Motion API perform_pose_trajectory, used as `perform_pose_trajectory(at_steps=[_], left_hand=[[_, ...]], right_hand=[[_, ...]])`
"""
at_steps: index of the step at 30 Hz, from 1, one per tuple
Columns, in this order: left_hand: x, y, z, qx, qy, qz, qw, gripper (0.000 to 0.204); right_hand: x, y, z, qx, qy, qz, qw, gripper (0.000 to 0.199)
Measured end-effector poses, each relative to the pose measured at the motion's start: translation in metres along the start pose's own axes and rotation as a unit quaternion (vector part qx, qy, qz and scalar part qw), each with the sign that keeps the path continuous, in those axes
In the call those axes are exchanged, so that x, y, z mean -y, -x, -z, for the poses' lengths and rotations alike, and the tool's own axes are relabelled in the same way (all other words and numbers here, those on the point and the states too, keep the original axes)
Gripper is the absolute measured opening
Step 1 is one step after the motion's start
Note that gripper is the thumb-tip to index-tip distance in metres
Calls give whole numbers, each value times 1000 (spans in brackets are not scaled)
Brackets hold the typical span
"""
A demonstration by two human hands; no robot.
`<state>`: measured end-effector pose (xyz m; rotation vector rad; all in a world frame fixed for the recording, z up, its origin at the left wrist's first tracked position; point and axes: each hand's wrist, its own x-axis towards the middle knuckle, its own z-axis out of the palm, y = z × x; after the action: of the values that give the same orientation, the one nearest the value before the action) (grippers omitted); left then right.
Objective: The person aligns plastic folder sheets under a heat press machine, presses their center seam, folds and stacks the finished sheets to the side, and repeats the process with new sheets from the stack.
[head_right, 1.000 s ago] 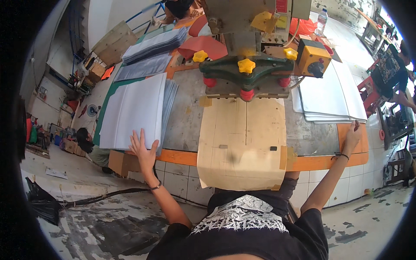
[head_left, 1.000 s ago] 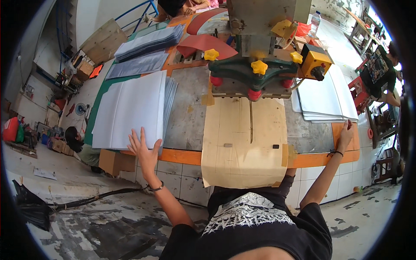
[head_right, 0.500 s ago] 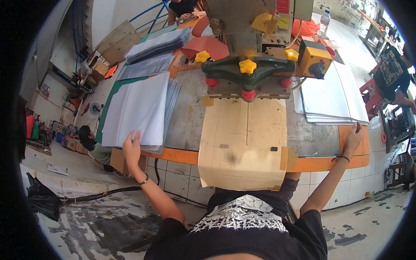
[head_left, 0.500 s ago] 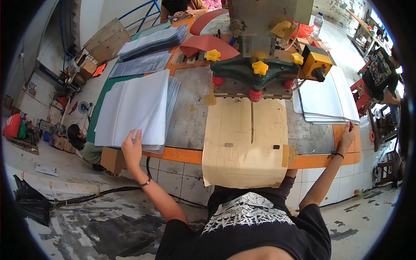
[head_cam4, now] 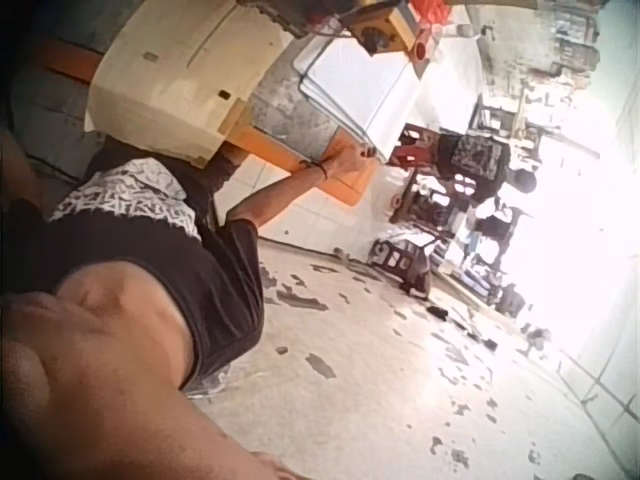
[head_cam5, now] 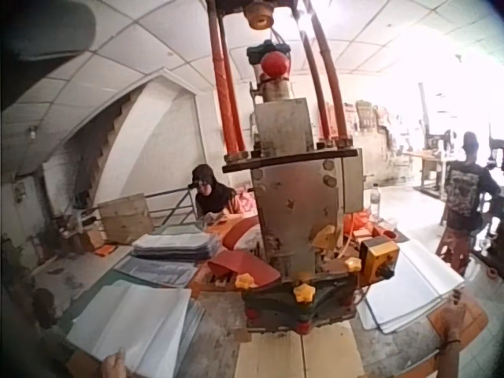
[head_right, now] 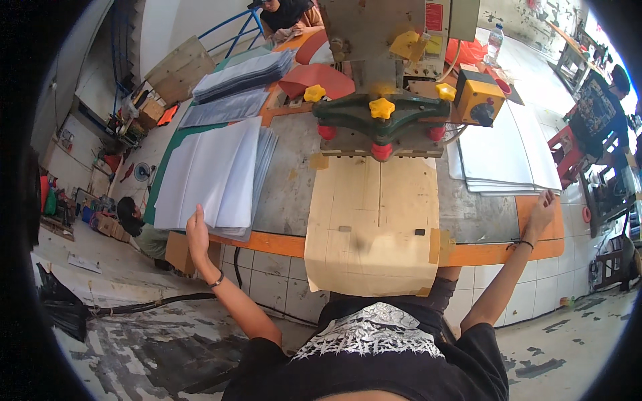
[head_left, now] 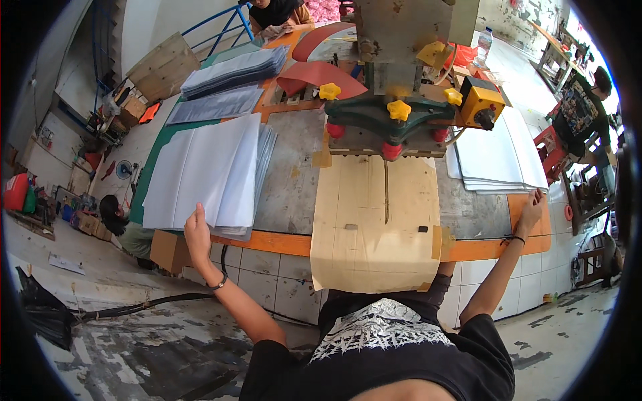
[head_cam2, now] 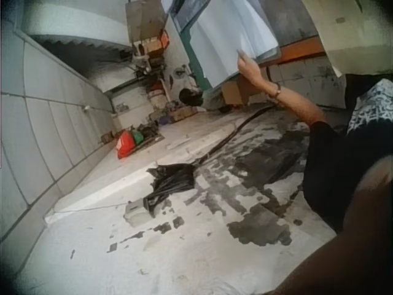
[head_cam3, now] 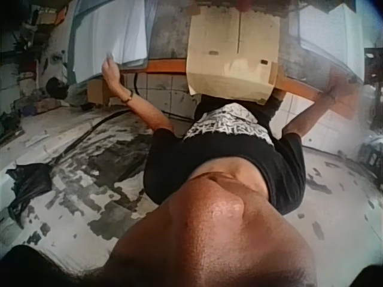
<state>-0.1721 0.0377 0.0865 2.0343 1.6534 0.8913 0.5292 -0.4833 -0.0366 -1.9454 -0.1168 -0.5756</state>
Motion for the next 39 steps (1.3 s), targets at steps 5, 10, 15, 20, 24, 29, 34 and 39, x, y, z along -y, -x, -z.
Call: perform_pose_trajectory(at_steps=[5, 10, 15, 20, 24, 29, 34, 39], left_hand=[[14, 0, -7, -43, 55, 27, 997, 65], [4, -4, -25, -221, 153, -55, 962, 59], [-21, 14, -17, -304, 72, -121, 942, 50], [-67, 85, -36, -174, 86, -281, 940, 38], [-48, 146, -66, 78, 147, -326, 931, 33], [14, 198, -71, -199, 167, -39, 965, 27], [19, 162, -46, -326, 346, 225, 850, 52], [22, 157, -36, -188, 630, 257, 708, 55]], right_hand=[[90, 55, 8, -103, 30, 160, 981, 29], [197, 181, -38, 43, -295, 124, 946, 19], [347, 312, -69, 496, -368, 187, 764, 30], [367, 397, -106, 711, -449, -45, 539, 57], [369, 414, -114, 760, -345, -384, 396, 64], [319, 452, -117, 748, -361, -170, 531, 71], [313, 421, -104, 752, -348, -140, 542, 69], [309, 405, -103, 766, -328, 46, 550, 64]])
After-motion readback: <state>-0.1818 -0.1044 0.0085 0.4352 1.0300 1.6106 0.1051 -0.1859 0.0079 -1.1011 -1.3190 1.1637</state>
